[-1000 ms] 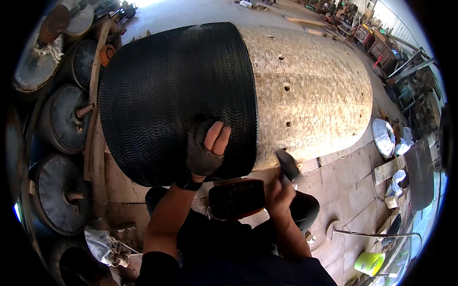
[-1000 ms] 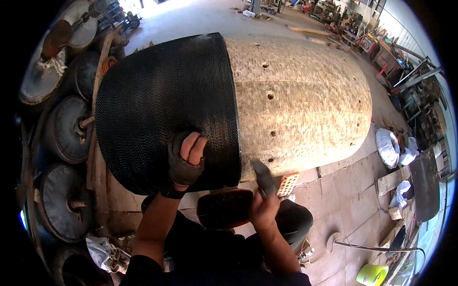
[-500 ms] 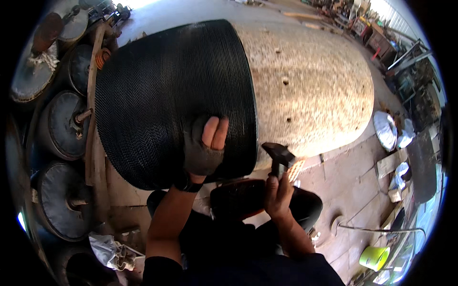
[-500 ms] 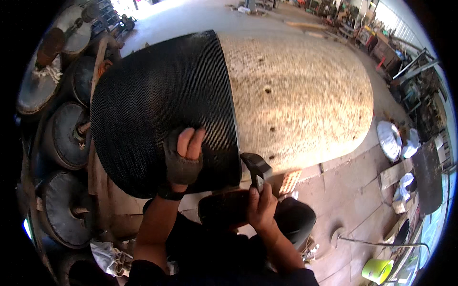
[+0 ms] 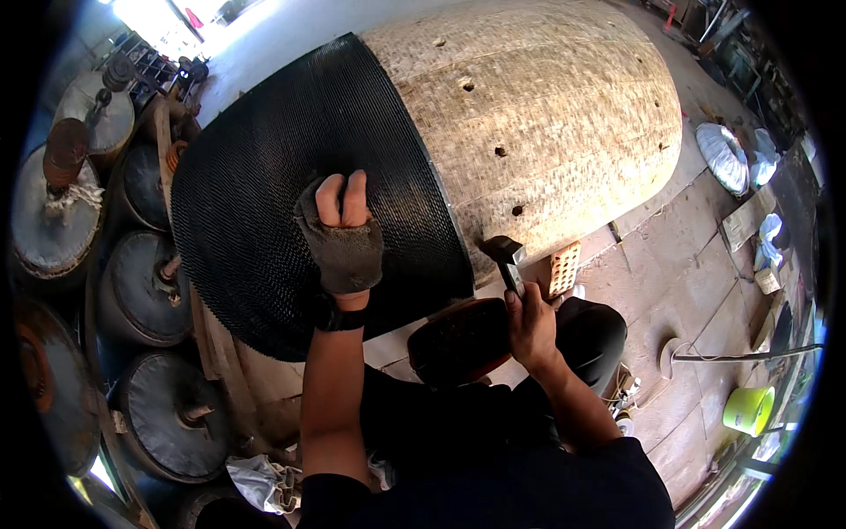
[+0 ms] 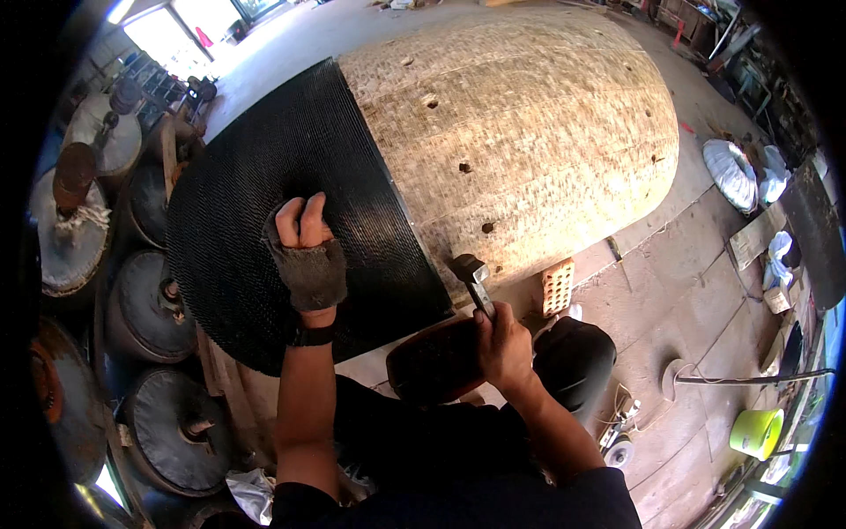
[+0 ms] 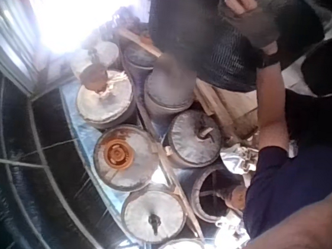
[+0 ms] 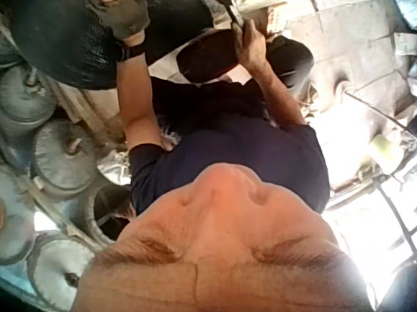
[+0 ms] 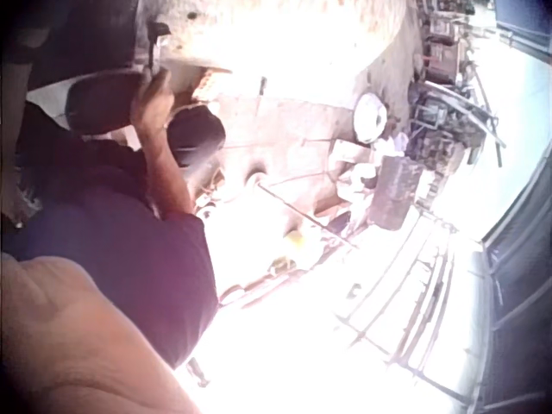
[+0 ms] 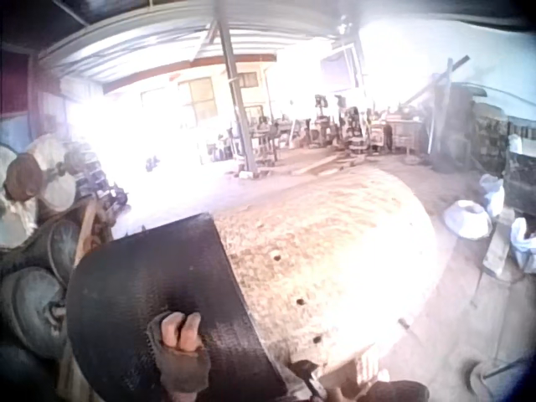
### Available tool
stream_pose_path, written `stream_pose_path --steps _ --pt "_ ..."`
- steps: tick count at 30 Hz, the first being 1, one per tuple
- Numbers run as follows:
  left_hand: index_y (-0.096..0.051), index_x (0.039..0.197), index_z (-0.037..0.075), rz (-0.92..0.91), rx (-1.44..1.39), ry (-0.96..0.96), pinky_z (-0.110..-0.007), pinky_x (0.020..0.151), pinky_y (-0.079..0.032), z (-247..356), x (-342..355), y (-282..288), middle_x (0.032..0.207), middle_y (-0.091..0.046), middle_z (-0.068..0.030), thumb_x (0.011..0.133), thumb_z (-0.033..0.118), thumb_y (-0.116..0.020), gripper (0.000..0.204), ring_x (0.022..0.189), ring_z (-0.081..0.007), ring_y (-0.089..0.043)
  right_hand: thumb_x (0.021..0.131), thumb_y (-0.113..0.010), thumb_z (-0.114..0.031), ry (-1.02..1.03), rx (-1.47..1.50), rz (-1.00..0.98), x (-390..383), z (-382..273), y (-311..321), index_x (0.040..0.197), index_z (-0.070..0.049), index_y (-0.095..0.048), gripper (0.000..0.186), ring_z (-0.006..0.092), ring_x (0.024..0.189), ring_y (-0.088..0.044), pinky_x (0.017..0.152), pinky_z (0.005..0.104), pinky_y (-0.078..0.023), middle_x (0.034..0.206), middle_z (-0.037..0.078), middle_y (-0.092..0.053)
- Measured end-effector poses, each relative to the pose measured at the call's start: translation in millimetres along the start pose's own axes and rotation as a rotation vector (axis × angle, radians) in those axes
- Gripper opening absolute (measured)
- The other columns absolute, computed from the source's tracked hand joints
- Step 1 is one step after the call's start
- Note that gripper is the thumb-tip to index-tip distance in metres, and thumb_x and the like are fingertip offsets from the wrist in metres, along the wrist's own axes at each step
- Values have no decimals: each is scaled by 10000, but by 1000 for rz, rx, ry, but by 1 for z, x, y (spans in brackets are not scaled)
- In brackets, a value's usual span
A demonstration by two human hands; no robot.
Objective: The person hammers nails into a large wooden drum cylinder to attach a black mesh material around its side.
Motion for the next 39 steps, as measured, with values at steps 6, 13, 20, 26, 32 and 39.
stream_pose_path --steps 6,13,20,26,32,39 --pt "-629 1214 42 40 -196 -18 -460 849 -520 32 -6 5 1088 -617 -137 881 -26 -615 340 943 -325 -620 1016 -599 -231 11 64 11 -13 2 7 1090 -20 -534 233 516 747 -628 606 564 -465 786 287 -637" --pt "-598 1309 27 -170 -615 93 -440 877 -511 112 -70 -10 1063 -684 -143 903 -45 -636 414 922 -298 -653 1023 -595 -255 10 102 7 -17 15 5 1097 -16 -551 255 518 760 -632 615 553 -478 797 289 -640" --pt "-581 1336 24 -191 -520 133 -420 853 -526 111 -68 -14 1036 -673 -133 876 -67 -640 472 917 -279 -649 1016 -609 -256 -13 104 -13 -13 11 10 1089 -11 -563 259 514 752 -642 624 543 -493 791 290 -647" --pt "-543 1352 47 -244 -619 236 -453 769 -481 107 -65 -22 932 -648 -107 776 -56 -669 599 813 -310 -582 1010 -619 -239 44 118 -3 -10 0 11 1088 -10 -560 249 509 733 -642 619 538 -497 772 290 -644" --pt "-465 1398 7 -201 -451 190 -469 816 -474 120 -57 -27 956 -616 -129 750 -35 -707 693 880 -304 -592 1009 -613 -215 103 143 35 -8 -17 16 1086 -8 -559 227 504 738 -643 617 534 -498 784 289 -646" --pt "-413 1433 -24 -202 -398 174 -491 857 -451 118 -62 -31 969 -620 -149 770 11 -695 721 882 -333 -587 994 -614 -170 142 100 45 -4 -26 19 1074 -2 -552 196 501 706 -636 606 533 -498 763 270 -643"
Point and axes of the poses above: each hand's wrist, its own x-axis towards the middle knuckle, its own y-axis out of the back of the hand, z = x × y, the point moved 8 cm from there along x, towards the middle knuckle
